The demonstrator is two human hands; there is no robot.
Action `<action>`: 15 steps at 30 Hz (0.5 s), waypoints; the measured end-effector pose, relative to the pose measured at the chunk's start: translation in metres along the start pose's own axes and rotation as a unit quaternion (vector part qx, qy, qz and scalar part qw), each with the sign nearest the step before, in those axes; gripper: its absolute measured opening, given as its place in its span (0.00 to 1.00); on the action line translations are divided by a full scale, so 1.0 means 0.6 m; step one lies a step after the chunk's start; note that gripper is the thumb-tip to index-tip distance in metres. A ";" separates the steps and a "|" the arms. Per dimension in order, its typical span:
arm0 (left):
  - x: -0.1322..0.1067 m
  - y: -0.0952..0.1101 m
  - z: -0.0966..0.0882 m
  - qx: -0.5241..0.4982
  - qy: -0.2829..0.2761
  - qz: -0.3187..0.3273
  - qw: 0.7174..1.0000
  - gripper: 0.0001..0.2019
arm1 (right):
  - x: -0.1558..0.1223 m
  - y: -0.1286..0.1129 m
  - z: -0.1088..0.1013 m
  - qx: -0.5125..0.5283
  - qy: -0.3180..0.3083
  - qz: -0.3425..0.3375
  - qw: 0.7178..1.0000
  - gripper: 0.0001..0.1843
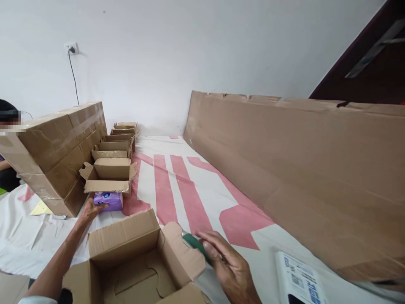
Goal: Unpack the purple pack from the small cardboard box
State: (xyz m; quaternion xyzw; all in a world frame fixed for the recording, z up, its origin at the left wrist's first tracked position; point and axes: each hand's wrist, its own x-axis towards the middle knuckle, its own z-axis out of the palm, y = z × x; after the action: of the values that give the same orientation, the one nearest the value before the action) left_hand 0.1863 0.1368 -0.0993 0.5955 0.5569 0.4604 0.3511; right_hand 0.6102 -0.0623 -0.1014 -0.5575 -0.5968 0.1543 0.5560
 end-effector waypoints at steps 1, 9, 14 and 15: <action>0.009 -0.004 0.001 0.009 0.004 -0.001 1.000 0.34 | -0.007 0.015 0.003 -0.002 -0.007 0.010 1.000 0.19; 0.048 -0.022 0.000 0.025 0.004 -0.001 1.000 0.32 | -0.060 0.097 0.035 0.009 -0.012 0.039 0.999 0.23; 0.062 -0.018 0.003 0.022 0.009 0.006 1.000 0.33 | -0.074 0.120 0.040 0.014 -0.048 0.011 0.999 0.21; 0.065 -0.018 0.002 0.025 0.011 0.003 1.000 0.33 | -0.076 0.121 0.039 0.020 -0.064 0.004 0.998 0.19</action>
State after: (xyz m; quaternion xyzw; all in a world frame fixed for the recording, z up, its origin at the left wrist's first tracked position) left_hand 0.1824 0.1766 -0.1036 0.6006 0.5703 0.4537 0.3287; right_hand 0.6153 -0.0664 -0.1902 -0.5380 -0.6256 0.2035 0.5271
